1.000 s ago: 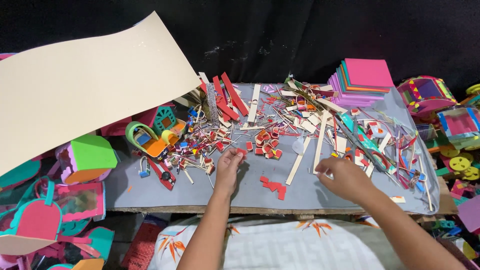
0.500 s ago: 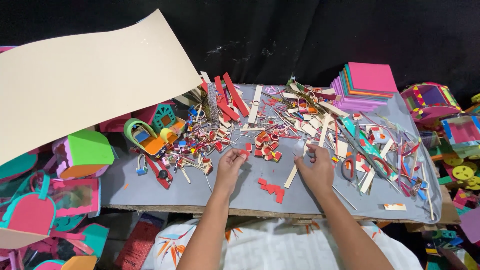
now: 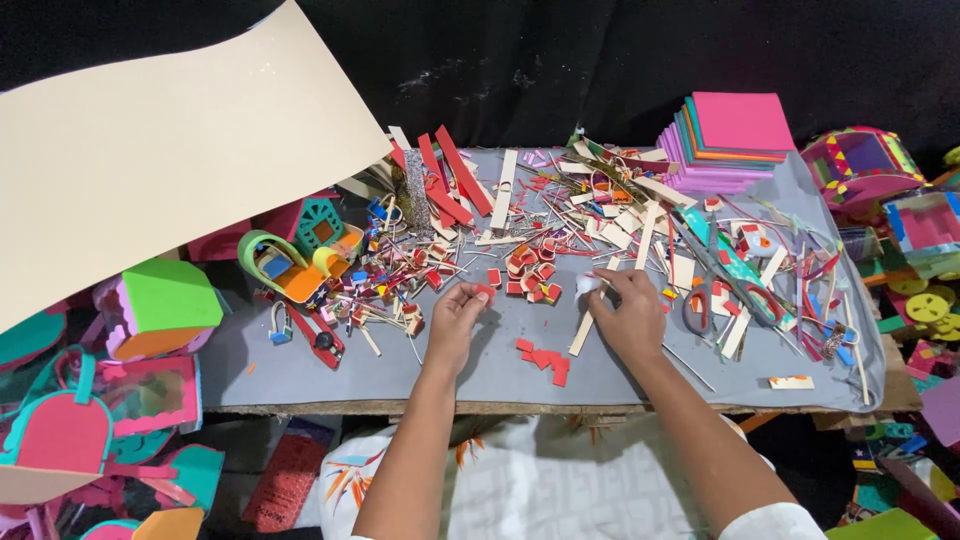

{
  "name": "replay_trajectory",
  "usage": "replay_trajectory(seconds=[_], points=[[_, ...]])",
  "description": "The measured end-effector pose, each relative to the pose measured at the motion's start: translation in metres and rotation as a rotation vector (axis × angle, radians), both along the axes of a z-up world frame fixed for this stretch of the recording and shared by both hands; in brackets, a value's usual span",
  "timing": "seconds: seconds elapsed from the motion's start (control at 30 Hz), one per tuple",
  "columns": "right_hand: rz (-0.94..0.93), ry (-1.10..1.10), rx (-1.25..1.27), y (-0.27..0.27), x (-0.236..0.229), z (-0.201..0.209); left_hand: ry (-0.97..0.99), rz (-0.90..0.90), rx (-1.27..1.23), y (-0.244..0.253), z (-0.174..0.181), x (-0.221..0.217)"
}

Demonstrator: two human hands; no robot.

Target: Assembling a craft model by gluing small pieces of paper and wood together.

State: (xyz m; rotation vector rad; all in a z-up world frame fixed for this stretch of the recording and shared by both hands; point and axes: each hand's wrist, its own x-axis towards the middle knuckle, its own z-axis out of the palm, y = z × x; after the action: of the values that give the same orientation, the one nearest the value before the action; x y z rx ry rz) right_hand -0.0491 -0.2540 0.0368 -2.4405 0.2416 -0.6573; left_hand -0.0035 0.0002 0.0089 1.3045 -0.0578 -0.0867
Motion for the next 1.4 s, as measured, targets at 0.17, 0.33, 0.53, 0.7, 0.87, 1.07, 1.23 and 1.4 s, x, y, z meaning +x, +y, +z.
replay_trajectory(seconds=[0.17, 0.33, 0.53, 0.7, 0.87, 1.07, 1.23, 1.4], points=[[0.048, 0.013, 0.020, 0.004, 0.007, 0.002, 0.006, -0.010, -0.019, -0.002, 0.007, -0.002], [0.055, 0.014, 0.036, -0.002, 0.017, -0.009, 0.010, -0.019, 0.003, -0.002, 0.002, 0.004], [0.049, 0.027, 0.020, -0.008, 0.021, -0.027, 0.027, 0.001, 0.020, -0.003, 0.007, 0.000], [0.038, 0.060, 0.047, -0.008, 0.023, -0.028, 0.025, 0.010, 0.024, -0.003, 0.014, -0.003], [0.010, 0.083, 0.070, -0.004, 0.025, -0.021, 0.028, 0.007, 0.008, -0.003, 0.010, 0.001], [0.019, 0.020, 0.104, -0.001, 0.027, -0.020, 0.042, -0.004, 0.023, -0.001, 0.008, 0.002], [0.018, -0.016, 0.121, -0.002, 0.026, -0.025, 0.045, -0.016, 0.013, 0.000, -0.003, 0.004], [0.008, -0.026, 0.134, -0.004, 0.029, -0.031, 0.049, -0.005, -0.012, -0.002, -0.002, 0.004]])
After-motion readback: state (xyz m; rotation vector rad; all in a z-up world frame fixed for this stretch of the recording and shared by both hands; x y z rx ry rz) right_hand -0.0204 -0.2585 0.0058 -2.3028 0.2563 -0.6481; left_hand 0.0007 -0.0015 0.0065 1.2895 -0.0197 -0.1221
